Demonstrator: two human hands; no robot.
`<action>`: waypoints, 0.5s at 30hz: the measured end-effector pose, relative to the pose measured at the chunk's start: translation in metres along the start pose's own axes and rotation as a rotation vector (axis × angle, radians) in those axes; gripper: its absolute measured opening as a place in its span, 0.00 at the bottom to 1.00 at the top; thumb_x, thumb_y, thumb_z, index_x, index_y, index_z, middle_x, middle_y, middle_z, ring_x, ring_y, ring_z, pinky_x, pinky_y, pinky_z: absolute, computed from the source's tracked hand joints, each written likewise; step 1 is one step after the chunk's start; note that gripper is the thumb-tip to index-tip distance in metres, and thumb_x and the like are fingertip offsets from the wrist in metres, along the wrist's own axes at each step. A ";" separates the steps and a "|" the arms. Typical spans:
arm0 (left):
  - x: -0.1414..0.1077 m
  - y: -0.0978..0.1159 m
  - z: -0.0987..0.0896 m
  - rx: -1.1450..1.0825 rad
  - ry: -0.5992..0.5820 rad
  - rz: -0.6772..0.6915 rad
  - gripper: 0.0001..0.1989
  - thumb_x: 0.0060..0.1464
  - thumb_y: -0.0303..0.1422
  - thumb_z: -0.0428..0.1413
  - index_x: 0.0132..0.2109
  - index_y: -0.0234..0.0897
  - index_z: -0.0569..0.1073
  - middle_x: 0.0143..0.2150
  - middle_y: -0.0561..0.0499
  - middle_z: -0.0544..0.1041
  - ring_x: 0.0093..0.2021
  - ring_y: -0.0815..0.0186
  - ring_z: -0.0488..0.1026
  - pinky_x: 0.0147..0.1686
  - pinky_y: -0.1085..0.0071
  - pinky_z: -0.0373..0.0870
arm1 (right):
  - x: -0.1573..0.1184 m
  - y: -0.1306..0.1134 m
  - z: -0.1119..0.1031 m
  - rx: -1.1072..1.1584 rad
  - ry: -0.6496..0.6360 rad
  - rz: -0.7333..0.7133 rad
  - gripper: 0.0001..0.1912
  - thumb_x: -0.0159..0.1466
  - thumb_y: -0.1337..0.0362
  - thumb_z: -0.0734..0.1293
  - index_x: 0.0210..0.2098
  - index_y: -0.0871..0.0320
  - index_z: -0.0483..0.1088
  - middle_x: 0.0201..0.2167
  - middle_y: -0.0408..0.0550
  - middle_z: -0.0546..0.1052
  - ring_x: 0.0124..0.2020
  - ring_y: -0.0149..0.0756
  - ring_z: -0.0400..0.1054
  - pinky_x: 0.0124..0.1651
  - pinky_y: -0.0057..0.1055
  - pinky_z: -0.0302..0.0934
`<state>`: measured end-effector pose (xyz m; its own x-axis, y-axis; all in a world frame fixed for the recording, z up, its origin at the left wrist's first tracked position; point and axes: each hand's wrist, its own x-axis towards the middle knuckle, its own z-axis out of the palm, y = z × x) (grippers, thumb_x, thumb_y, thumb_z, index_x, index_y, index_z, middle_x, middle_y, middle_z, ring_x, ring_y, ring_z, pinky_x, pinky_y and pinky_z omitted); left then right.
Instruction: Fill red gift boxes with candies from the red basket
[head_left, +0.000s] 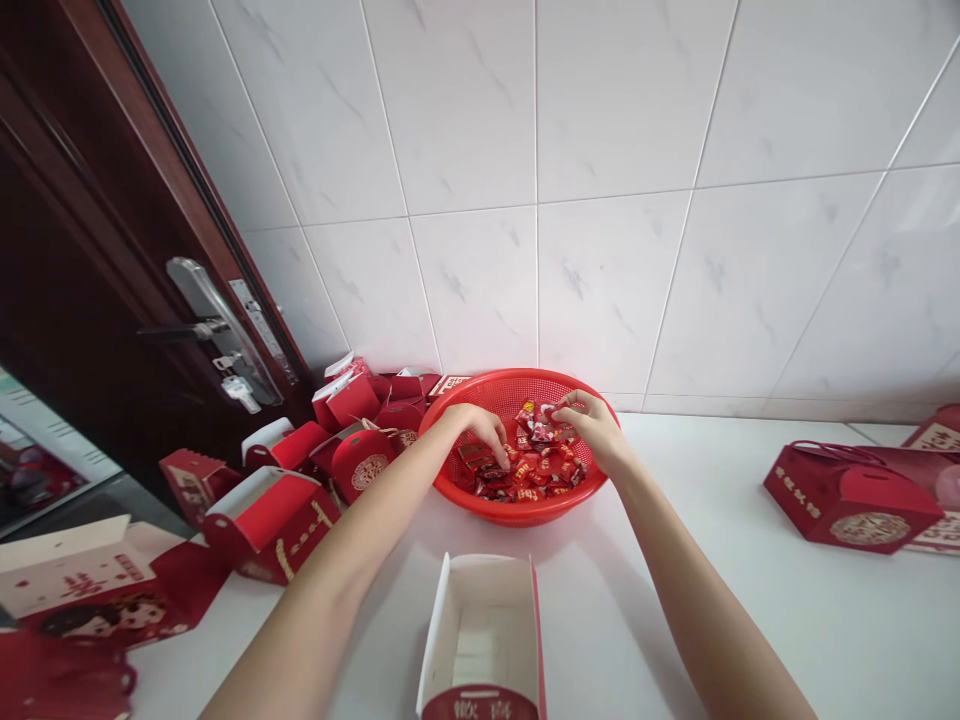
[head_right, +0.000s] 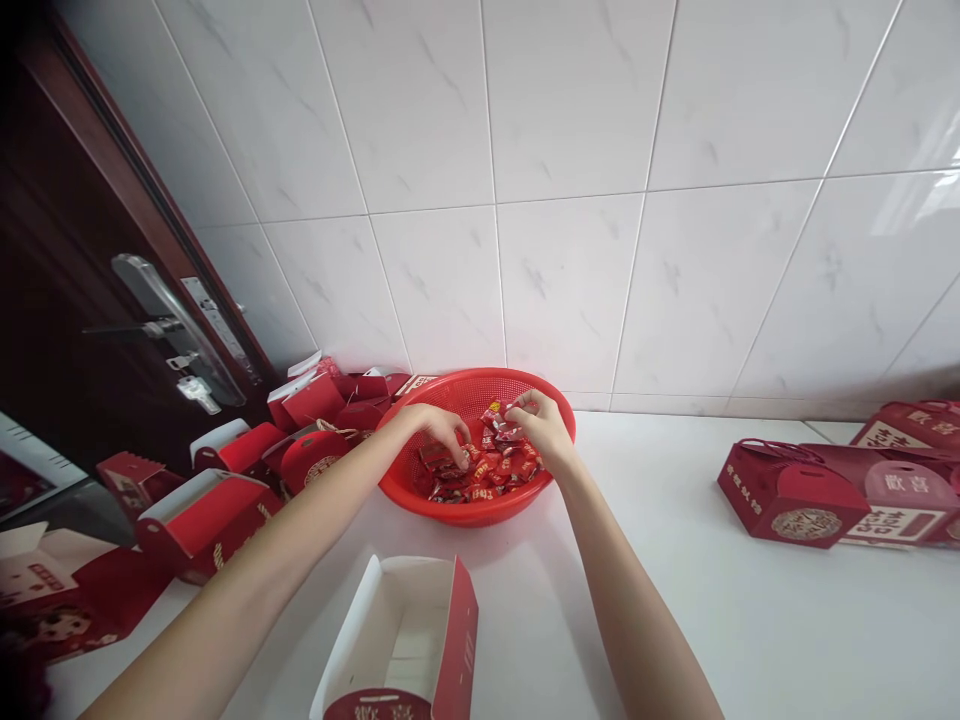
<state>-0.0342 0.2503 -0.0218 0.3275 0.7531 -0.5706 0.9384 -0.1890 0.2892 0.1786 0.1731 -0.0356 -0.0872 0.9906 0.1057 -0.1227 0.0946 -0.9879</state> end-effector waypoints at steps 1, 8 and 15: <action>0.000 0.002 0.001 0.014 -0.013 -0.016 0.22 0.23 0.48 0.73 0.29 0.42 0.83 0.30 0.49 0.81 0.29 0.59 0.74 0.26 0.70 0.68 | 0.000 0.000 0.000 -0.001 -0.002 -0.002 0.09 0.50 0.65 0.71 0.26 0.54 0.65 0.27 0.45 0.78 0.34 0.40 0.77 0.33 0.32 0.71; -0.001 -0.004 0.002 0.017 -0.055 -0.117 0.26 0.22 0.52 0.74 0.28 0.40 0.79 0.26 0.46 0.78 0.29 0.56 0.75 0.29 0.65 0.72 | -0.002 -0.001 0.001 -0.024 -0.006 -0.007 0.08 0.50 0.66 0.71 0.25 0.54 0.66 0.25 0.44 0.78 0.31 0.38 0.75 0.33 0.32 0.70; -0.002 -0.026 0.002 -0.127 0.085 -0.023 0.19 0.26 0.45 0.73 0.25 0.38 0.79 0.21 0.48 0.75 0.26 0.59 0.74 0.27 0.66 0.72 | -0.001 0.001 0.001 -0.033 -0.014 -0.010 0.09 0.50 0.65 0.72 0.26 0.54 0.66 0.26 0.45 0.79 0.32 0.38 0.74 0.33 0.32 0.69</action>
<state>-0.0587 0.2521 -0.0298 0.2907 0.8077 -0.5129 0.9223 -0.0938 0.3749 0.1780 0.1720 -0.0366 -0.1000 0.9881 0.1173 -0.0908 0.1083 -0.9900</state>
